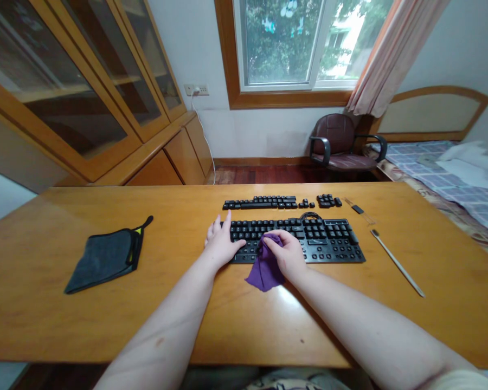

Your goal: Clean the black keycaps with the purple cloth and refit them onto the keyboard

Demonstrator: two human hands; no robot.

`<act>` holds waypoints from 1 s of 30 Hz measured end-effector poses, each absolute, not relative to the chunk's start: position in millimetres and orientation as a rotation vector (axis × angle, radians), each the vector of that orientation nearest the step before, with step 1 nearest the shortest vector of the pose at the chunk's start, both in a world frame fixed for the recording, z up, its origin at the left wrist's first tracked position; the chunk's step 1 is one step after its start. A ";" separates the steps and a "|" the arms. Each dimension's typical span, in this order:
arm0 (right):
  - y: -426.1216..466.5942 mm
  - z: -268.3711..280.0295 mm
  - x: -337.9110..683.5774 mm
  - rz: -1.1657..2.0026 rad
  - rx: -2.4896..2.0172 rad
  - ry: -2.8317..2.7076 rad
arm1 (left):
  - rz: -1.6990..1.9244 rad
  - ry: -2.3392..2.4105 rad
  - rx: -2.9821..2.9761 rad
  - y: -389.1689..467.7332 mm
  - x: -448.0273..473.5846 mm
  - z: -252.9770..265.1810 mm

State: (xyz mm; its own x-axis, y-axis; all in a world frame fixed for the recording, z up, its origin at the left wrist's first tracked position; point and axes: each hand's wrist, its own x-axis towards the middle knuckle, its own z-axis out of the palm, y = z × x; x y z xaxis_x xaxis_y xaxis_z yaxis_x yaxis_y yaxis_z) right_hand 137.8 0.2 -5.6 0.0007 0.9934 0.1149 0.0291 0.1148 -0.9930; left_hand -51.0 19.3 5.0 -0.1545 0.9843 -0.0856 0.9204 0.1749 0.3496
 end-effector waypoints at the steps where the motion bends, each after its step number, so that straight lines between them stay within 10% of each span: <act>1: 0.2 -5.8 137.9 1.106 -1.146 -1.283 | 0.310 2.159 1.818 19.5 -50.5 5.3; 19: 0.0 -6.4 137.6 1.113 -1.153 -1.299 | 0.830 2.188 2.045 16.8 -30.9 39.9; 30: -2.4 -4.0 137.9 1.078 -1.136 -1.408 | 0.272 1.976 2.195 146.5 -22.3 42.1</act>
State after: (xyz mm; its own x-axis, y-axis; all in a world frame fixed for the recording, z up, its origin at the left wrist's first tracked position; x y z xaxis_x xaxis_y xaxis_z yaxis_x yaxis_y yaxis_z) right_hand 137.9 -2.4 -4.0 -0.0702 0.9849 0.1583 0.1042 0.1651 -0.9808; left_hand -22.3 146.5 42.1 0.1024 0.9946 0.0183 0.9626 -0.1037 0.2503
